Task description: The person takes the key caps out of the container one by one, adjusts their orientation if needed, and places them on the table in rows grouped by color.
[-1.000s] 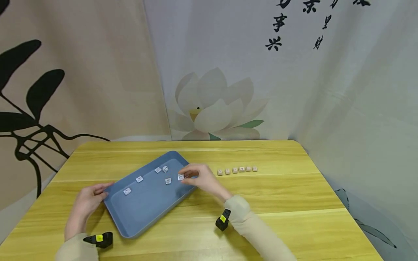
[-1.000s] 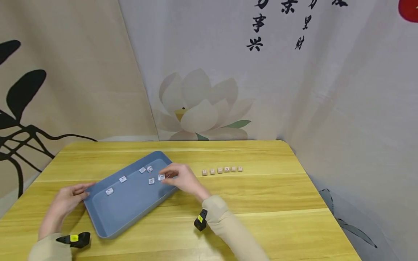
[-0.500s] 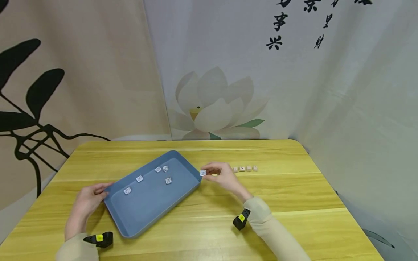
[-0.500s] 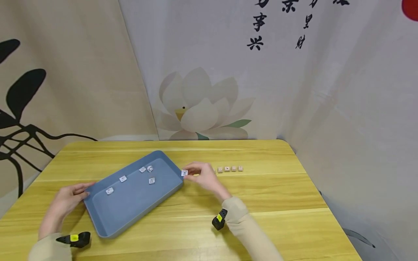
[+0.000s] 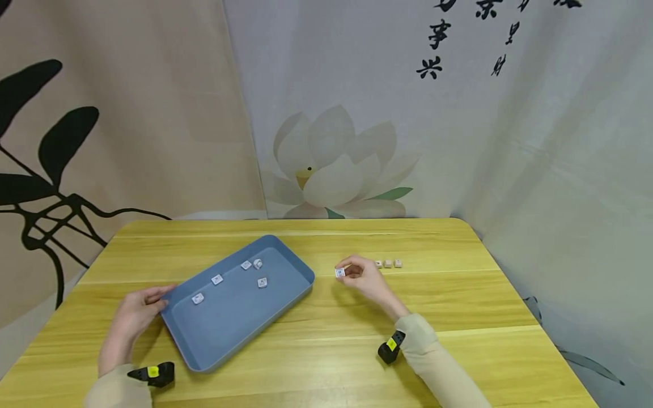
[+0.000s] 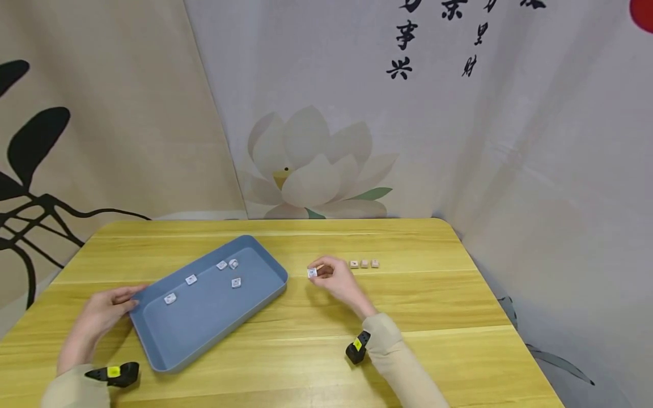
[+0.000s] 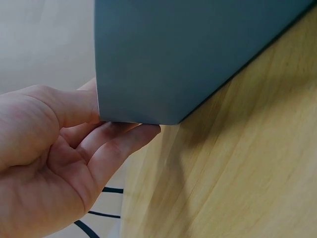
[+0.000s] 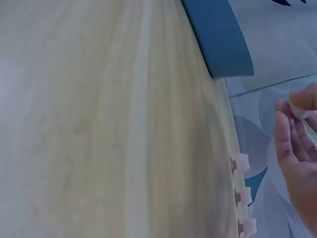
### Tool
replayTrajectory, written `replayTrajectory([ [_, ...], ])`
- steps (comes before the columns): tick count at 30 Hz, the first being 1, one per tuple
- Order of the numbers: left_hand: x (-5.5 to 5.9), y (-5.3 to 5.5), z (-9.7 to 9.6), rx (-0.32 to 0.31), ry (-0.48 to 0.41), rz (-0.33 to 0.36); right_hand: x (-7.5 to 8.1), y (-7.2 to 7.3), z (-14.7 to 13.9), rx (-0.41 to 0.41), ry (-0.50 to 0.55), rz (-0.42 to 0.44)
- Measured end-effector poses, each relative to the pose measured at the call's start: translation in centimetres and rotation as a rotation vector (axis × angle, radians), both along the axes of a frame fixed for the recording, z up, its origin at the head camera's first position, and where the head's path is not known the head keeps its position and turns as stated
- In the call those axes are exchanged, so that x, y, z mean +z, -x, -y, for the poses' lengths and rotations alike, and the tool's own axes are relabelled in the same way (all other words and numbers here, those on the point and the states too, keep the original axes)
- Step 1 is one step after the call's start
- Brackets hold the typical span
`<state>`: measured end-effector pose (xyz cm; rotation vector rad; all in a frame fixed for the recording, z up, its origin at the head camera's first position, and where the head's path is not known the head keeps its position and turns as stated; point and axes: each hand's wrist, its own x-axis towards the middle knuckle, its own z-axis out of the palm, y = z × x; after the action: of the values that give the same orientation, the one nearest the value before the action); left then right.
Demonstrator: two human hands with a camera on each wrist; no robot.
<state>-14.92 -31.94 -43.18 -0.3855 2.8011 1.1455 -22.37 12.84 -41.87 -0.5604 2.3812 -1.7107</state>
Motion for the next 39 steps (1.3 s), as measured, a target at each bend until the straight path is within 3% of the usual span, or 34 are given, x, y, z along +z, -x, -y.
replayTrajectory([
  [4,0.0,0.0,0.1,-0.002,0.006,0.003,0.6,-0.4,-0.2,-0.020,-0.043,-0.008],
  [11,0.0,0.2,0.1,0.014,-0.009,0.030,-2.7,1.6,-0.8,-0.045,0.008,0.034],
  [14,0.0,0.2,0.0,0.017,-0.012,0.033,-3.0,1.7,-1.0,-0.041,0.006,-0.005],
  [21,-0.1,0.2,0.0,0.014,-0.003,0.022,-3.0,1.7,-1.3,-0.067,-0.091,-0.089],
  [31,-0.3,0.2,0.0,0.003,0.008,-0.027,-3.2,1.8,-1.4,-0.094,-0.055,-0.065],
  [39,-0.2,0.1,0.0,0.004,0.013,-0.005,-3.2,1.8,-1.6,-0.091,-0.055,-0.025],
])
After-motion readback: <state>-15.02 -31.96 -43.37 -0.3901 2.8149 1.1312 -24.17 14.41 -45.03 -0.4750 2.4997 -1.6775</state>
